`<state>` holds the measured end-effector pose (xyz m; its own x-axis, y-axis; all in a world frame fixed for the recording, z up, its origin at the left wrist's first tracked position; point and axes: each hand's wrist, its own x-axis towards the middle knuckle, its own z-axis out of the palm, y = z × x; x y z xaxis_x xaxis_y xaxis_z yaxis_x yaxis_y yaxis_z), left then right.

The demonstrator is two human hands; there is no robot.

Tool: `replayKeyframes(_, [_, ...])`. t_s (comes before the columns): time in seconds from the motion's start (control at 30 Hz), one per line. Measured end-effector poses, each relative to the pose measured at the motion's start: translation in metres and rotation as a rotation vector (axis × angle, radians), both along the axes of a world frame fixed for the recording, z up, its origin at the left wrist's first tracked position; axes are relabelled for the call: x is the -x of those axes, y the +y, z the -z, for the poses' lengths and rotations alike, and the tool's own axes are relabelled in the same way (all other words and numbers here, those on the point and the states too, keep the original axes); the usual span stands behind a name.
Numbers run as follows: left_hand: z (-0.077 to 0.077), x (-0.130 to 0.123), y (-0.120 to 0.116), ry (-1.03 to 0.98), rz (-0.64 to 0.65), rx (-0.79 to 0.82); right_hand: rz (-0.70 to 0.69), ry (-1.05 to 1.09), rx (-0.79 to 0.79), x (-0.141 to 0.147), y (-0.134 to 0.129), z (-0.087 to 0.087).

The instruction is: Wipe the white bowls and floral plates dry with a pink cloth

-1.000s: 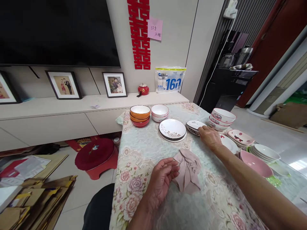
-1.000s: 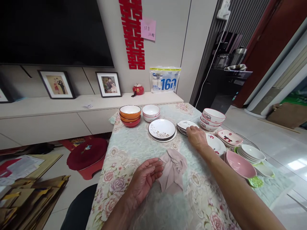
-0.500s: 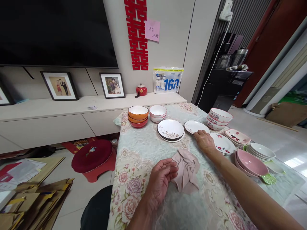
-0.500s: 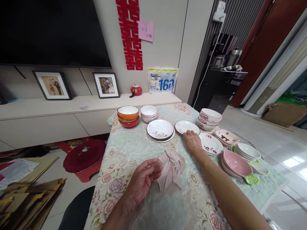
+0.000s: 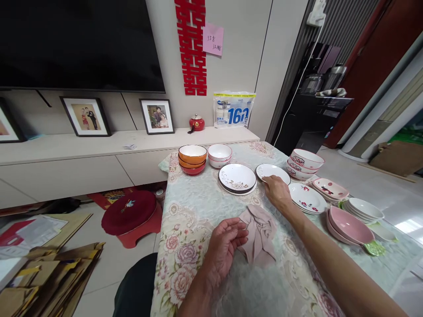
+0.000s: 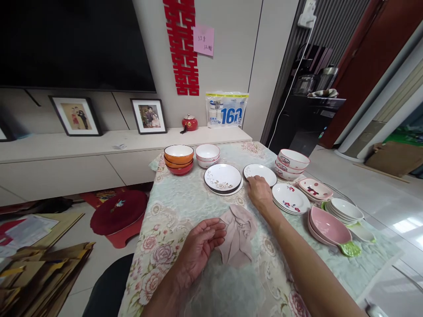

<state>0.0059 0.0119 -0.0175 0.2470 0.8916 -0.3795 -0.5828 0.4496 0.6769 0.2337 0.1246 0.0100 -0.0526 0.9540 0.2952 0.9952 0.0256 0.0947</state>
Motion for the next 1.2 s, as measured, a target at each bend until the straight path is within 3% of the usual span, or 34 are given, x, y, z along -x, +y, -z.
replayKeyframes(0.27, [0.002,0.001,-0.002,-0.011,0.011,-0.012,-0.395,0.062,0.040,0.041,-0.008,0.001])
replayKeyframes(0.63, [0.000,0.000,0.000,0.002,0.012,-0.004,-0.371,0.048,-0.060,0.055,-0.006,0.015])
replayKeyframes(0.97, [0.000,-0.001,0.000,-0.025,0.002,0.005,-0.427,0.100,-0.245,0.058,-0.018,0.027])
replayKeyframes(1.2, [0.001,0.001,0.004,-0.175,-0.063,0.061,-0.517,0.183,-0.544,0.064,-0.037,0.013])
